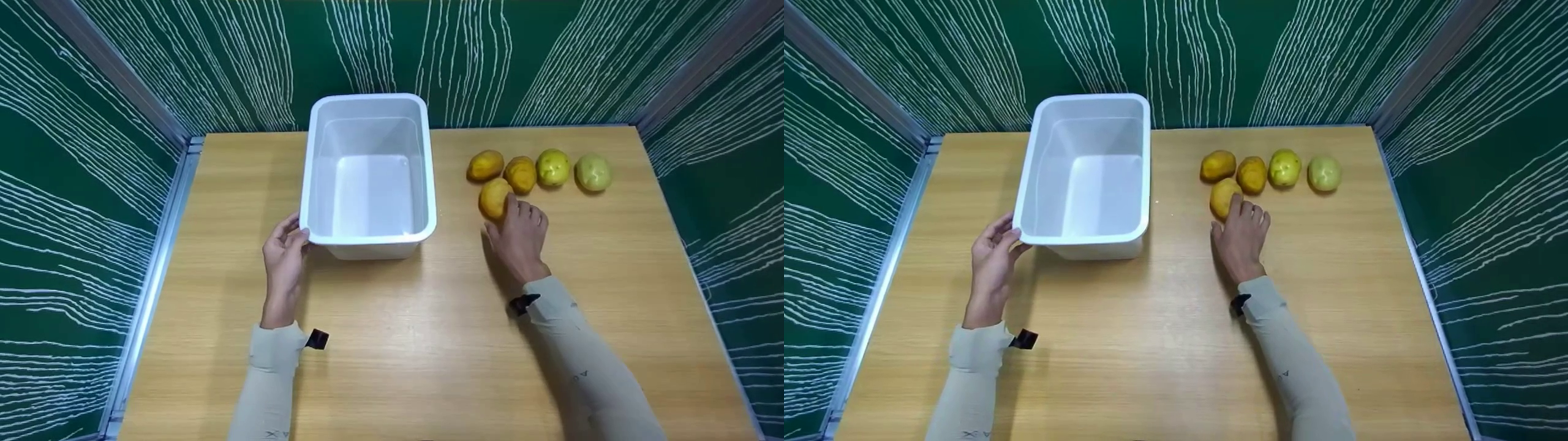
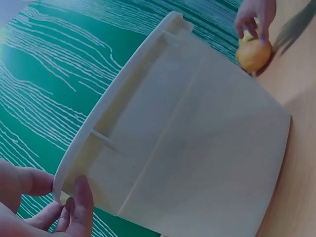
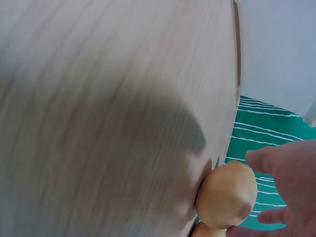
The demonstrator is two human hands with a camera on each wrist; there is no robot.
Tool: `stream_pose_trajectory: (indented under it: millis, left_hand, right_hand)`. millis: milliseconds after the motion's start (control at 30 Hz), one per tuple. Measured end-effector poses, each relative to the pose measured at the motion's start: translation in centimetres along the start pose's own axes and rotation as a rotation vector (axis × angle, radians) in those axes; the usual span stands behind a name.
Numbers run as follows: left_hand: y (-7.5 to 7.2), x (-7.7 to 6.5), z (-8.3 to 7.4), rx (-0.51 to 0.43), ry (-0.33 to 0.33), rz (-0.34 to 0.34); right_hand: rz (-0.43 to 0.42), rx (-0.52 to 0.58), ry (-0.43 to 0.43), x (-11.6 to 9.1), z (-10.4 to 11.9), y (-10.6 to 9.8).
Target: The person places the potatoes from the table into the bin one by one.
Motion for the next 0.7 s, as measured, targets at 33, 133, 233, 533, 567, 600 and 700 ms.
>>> stream_pose_trajectory:
  millis: [33,133,233,533,567,600,700]
  left_hand:
    - [0.0,0.1,0.0,-0.002,-0.004,0.003]
    - [-0.1,0.2,0.0,-0.020,-0.008,0.007]
    - [-0.1,0.2,0.1,-0.043,-0.018,0.005]
    - [-0.1,0.1,0.0,-0.057,-0.038,-0.007]
    - [-0.1,0.1,-0.1,-0.054,-0.039,-0.005]
    - [-0.1,0.1,-0.1,-0.054,-0.040,-0.004]
    - [-0.1,0.1,-0.2,-0.039,-0.045,-0.001]
  right_hand:
    - [0.007,0.001,0.006,0.1,0.0,0.0]
    - [0.027,0.003,0.031,0.4,-0.1,0.1]
    - [0.032,-0.004,0.047,0.8,-0.1,0.1]
    - [0.066,-0.009,0.097,1.8,-0.4,0.4]
    - [0.068,-0.011,0.096,1.9,-0.4,0.4]
    - [0.069,-0.013,0.095,1.9,-0.4,0.4]
    - [0.064,-0.023,0.085,2.1,-0.4,0.4]
Point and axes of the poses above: each hand's wrist, its own x-axis towards the middle knuckle, its own y-axis out of the palm, z = x × y, the point moved 4 cm from there along x, towards the middle knuckle, and after that the axes turned 8 degrees about x, right-handed, at the moved point
